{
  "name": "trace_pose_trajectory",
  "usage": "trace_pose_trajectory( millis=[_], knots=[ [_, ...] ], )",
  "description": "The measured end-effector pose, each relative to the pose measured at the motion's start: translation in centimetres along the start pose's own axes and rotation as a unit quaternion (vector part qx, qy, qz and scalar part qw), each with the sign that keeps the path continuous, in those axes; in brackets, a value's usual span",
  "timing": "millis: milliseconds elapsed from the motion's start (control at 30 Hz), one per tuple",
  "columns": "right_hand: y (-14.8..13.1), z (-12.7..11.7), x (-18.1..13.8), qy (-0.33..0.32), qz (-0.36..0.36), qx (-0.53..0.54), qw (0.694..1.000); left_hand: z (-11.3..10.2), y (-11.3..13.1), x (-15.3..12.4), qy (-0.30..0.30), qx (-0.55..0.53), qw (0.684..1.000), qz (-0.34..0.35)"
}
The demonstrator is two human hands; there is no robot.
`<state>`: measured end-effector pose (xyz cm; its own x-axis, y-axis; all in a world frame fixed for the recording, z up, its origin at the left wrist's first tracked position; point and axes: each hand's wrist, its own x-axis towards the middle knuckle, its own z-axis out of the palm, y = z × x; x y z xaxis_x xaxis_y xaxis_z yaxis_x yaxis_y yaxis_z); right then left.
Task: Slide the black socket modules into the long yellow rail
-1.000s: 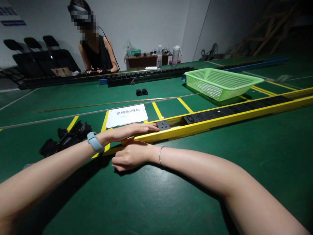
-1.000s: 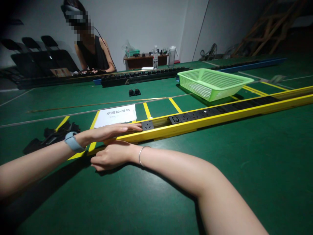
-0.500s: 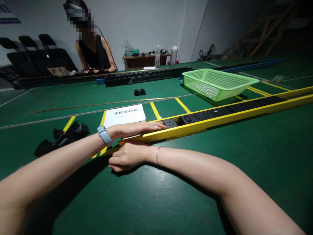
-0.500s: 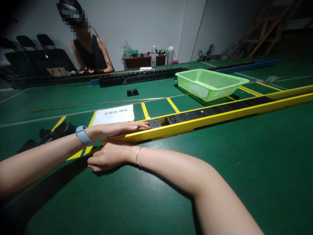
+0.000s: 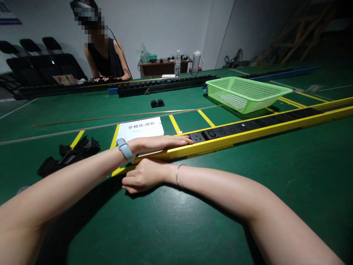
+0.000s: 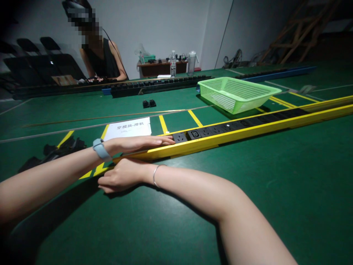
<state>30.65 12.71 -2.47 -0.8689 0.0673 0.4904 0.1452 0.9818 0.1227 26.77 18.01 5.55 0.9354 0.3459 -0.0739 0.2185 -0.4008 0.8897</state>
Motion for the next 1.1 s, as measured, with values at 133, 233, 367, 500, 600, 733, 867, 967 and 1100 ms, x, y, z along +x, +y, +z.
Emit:
trace_pose_trajectory(
  millis=[133, 233, 367, 500, 600, 733, 867, 967, 1100],
  knots=[
    [0.0, 0.2, 0.0, 0.019, -0.007, -0.008, 1.000, 0.0, 0.3, 0.2, -0.029, 0.025, 0.999, -0.018],
    [0.0, 0.4, -0.1, 0.027, -0.004, -0.008, 1.000, 0.1, 0.2, 0.4, -0.031, 0.028, 0.999, -0.019],
    [0.0, 0.4, -0.1, 0.028, -0.002, -0.005, 1.000, 0.2, 0.0, 0.6, -0.028, 0.023, 0.999, -0.013],
    [0.0, -0.1, 0.0, 0.003, -0.007, -0.002, 1.000, 0.4, 0.6, 0.4, -0.012, 0.052, 0.998, -0.024],
    [0.1, -0.3, 0.1, -0.028, -0.014, -0.005, 1.000, 0.7, 1.1, -0.9, 0.001, 0.094, 0.995, -0.024],
    [0.2, 0.0, 0.1, -0.027, -0.032, -0.040, 0.998, 1.4, 0.6, -5.4, 0.093, 0.187, 0.978, 0.001],
    [0.1, 0.4, 0.1, 0.001, -0.014, -0.042, 0.999, 1.9, -2.0, -11.5, 0.349, 0.323, 0.879, 0.034],
    [-0.2, 0.3, 0.1, 0.005, 0.003, -0.026, 1.000, 1.2, -4.8, -15.3, 0.462, 0.419, 0.781, -0.043],
    [-0.3, 0.2, 0.2, -0.009, 0.003, -0.024, 1.000, 0.0, -7.8, -18.0, 0.489, 0.514, 0.684, -0.174]
  ],
)
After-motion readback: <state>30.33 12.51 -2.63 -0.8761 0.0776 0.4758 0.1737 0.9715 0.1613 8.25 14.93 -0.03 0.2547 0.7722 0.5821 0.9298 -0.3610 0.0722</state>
